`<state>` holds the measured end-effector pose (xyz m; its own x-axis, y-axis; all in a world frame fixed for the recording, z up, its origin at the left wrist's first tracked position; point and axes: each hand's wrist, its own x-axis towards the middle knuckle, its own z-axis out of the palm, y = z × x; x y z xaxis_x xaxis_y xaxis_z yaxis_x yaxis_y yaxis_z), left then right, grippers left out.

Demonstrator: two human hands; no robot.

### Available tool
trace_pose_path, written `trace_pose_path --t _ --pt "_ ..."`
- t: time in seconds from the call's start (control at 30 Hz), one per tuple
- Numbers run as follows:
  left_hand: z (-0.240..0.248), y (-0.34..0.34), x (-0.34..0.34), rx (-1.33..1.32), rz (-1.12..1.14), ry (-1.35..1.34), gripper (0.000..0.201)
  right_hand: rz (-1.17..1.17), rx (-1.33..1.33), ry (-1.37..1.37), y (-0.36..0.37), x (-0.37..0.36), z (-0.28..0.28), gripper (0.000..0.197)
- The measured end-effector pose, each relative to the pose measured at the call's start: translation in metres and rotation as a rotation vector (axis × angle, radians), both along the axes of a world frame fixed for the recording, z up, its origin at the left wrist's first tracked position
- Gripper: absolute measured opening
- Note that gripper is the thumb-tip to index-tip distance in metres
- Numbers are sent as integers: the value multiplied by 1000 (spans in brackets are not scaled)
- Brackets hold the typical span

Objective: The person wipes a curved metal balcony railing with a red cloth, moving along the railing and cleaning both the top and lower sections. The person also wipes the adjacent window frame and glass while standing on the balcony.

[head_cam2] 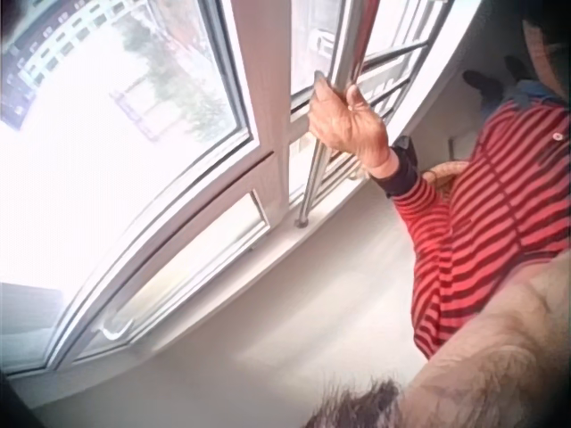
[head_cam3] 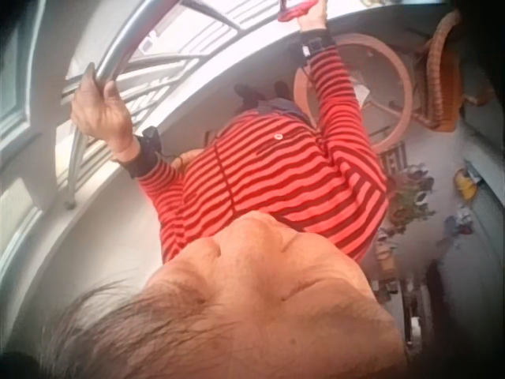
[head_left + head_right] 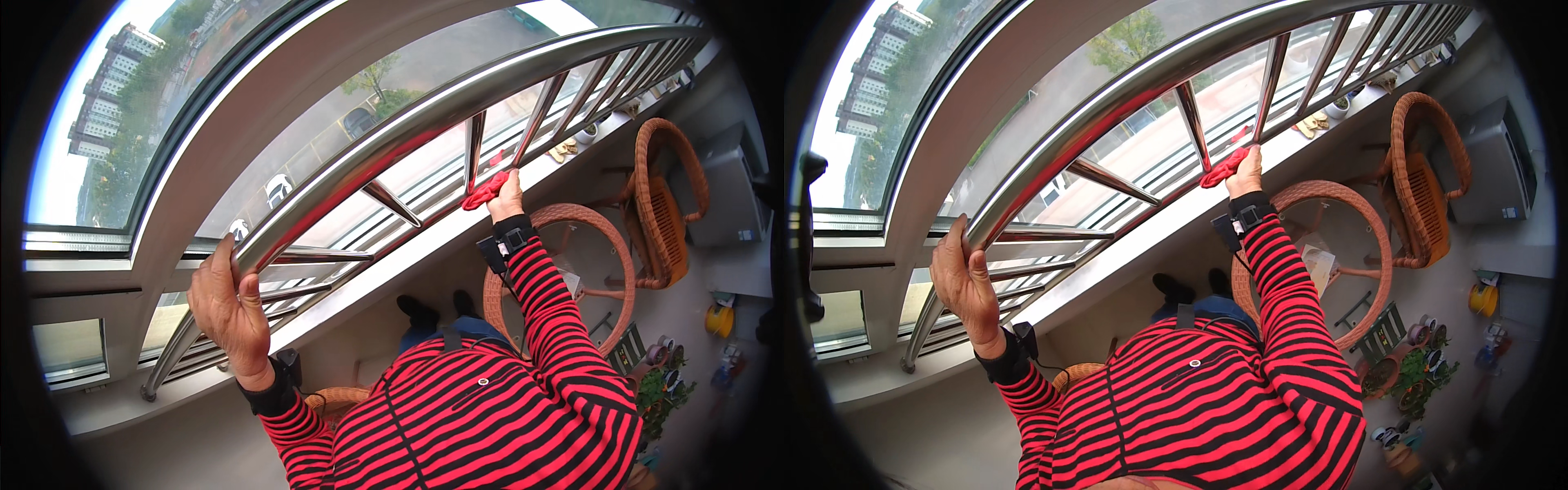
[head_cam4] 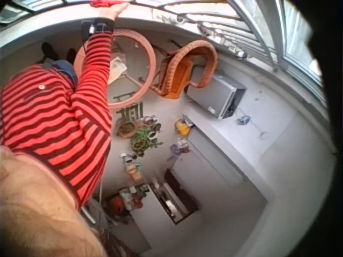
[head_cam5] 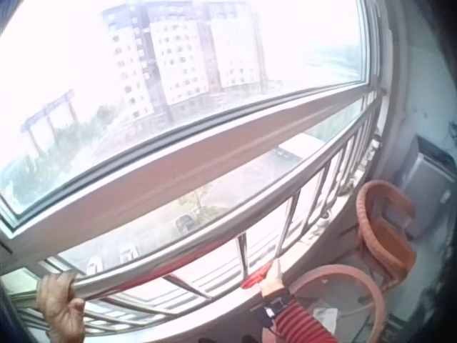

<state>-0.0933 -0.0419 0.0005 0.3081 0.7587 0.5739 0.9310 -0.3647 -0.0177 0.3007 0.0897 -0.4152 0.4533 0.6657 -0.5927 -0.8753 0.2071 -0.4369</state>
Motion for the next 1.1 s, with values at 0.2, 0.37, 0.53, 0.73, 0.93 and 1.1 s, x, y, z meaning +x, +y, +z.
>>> trace_pose_path --t 0.2,0.37,0.53,0.73,0.93,1.1 --pt "-2 -2 -2 7 32 -15 55 167 25 96 -30 -58 11 47" --pt "-5 -3 -4 15 33 -13 53 293 18 163 -53 -110 21 61" --pt "-5 -2 -5 18 38 -4 53 505 183 285 -85 -172 30 81" --pt "-5 0 -4 46 19 -2 58 521 191 265 -93 -183 34 89" --pt "-7 1 -5 49 11 9 61 417 211 231 -72 -99 41 101" --pt "-7 -1 -6 39 15 3 63 314 126 59 -40 -6 49 101"
